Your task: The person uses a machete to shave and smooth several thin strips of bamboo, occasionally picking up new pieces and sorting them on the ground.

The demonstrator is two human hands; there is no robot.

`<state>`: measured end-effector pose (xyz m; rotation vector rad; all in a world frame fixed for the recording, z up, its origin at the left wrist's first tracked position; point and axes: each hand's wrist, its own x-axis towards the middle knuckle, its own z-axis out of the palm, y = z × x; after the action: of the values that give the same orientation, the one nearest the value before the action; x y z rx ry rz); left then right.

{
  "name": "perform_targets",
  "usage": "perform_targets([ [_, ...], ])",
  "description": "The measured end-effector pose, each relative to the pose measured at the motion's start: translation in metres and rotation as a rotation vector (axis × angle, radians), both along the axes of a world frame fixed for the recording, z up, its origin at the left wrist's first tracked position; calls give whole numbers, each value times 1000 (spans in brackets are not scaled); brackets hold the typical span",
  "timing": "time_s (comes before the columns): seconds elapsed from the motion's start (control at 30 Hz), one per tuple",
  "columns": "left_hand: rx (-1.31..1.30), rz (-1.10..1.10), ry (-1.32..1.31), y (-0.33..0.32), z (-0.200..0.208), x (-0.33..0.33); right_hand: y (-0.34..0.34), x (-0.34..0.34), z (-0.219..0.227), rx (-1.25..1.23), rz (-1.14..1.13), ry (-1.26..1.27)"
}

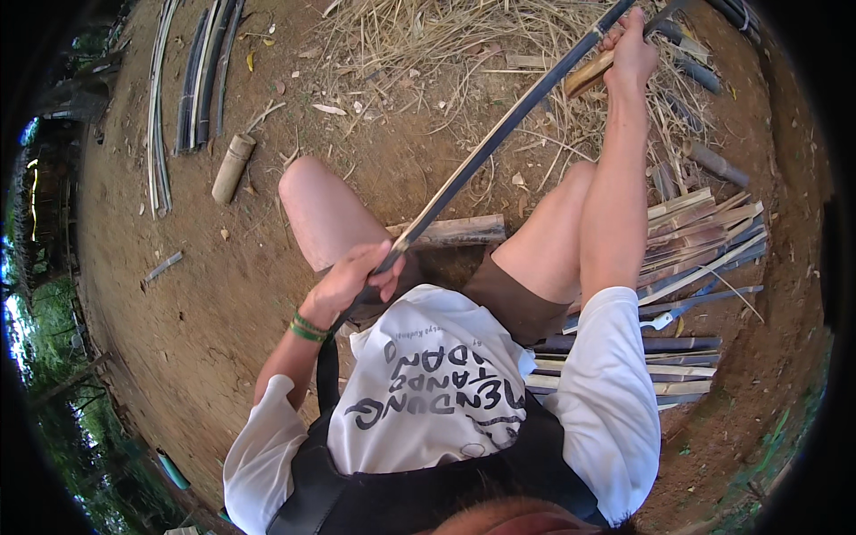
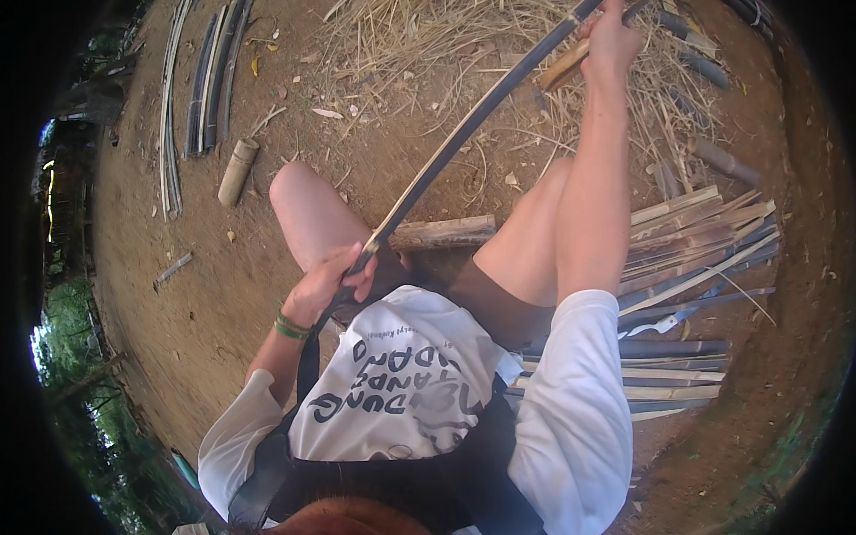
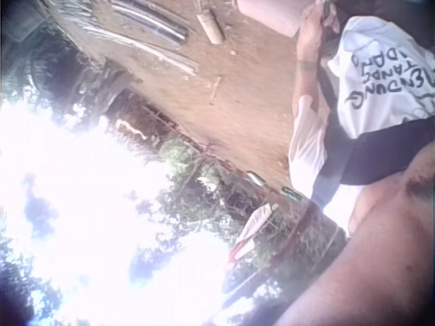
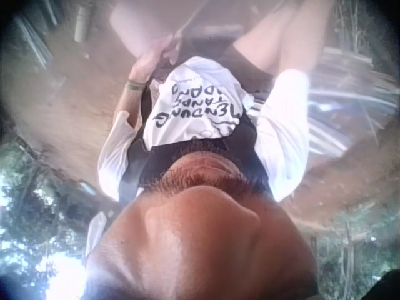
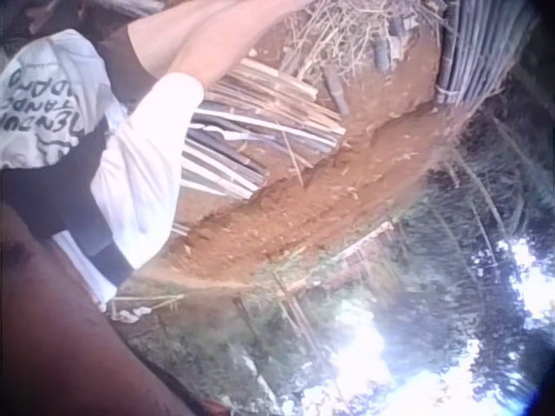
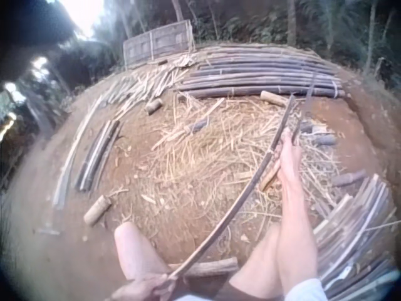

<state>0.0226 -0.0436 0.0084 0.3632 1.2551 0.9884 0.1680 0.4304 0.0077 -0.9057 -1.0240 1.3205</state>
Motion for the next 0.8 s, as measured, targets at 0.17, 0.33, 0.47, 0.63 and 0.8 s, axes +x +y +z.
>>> perform_targets([
  [0.17,142,-84,349,65,9,-24,-3,-2,2,98,-116,-210],
  [0.33,320,-15,524,138,10,-30,-28,-4,15,304,-74,-227],
  [0.47,257,231,509,167,18,-27,-48,-14,18,298,40,-208],
  [0.63,265,230,601,173,27,-30,-51,-7,13,352,142,-356],
  [0.8,256,362,355,168,25,-47,-42,-22,-9,368,288,-616],
])
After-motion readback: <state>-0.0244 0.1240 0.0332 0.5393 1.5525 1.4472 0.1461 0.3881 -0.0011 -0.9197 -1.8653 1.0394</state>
